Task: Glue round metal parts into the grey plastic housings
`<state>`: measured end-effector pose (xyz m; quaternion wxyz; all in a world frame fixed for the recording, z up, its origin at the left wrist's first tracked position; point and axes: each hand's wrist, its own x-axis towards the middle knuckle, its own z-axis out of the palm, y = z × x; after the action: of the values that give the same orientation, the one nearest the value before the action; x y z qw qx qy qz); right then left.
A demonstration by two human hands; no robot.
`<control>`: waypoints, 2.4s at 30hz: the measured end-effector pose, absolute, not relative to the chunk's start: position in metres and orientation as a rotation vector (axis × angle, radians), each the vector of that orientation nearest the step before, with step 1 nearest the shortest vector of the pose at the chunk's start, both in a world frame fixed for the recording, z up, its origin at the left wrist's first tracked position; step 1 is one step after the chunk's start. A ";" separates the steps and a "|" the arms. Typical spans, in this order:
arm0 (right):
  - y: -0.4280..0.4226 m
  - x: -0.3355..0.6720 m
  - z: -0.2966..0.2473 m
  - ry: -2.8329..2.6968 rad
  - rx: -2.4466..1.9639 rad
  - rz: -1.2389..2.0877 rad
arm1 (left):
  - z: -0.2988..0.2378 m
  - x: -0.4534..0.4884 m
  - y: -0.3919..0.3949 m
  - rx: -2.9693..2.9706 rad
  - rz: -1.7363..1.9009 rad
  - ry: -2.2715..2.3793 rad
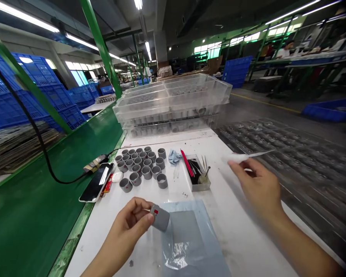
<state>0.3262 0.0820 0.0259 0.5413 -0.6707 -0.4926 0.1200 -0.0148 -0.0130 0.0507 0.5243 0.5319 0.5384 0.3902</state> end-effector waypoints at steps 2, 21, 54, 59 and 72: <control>0.079 0.320 0.033 -1.075 -1.470 0.321 | 0.036 -0.012 -0.017 1.110 0.962 1.179; 0.042 0.219 0.073 -1.508 -0.680 0.648 | 0.011 -0.015 -0.025 0.962 0.945 1.159; 0.037 0.198 0.026 -1.767 -0.687 0.715 | 0.013 -0.016 -0.028 0.955 0.814 1.129; 0.036 0.199 0.030 -1.704 -0.738 0.768 | 0.014 -0.015 -0.028 0.950 0.818 1.158; 0.035 0.199 0.028 -1.679 -0.814 0.865 | 0.016 -0.013 -0.028 0.971 0.812 1.230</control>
<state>0.1990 0.0353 0.0281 0.5163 -0.3388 -0.6991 0.3604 -0.0133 -0.0280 0.0163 0.6352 0.4250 0.5383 0.3551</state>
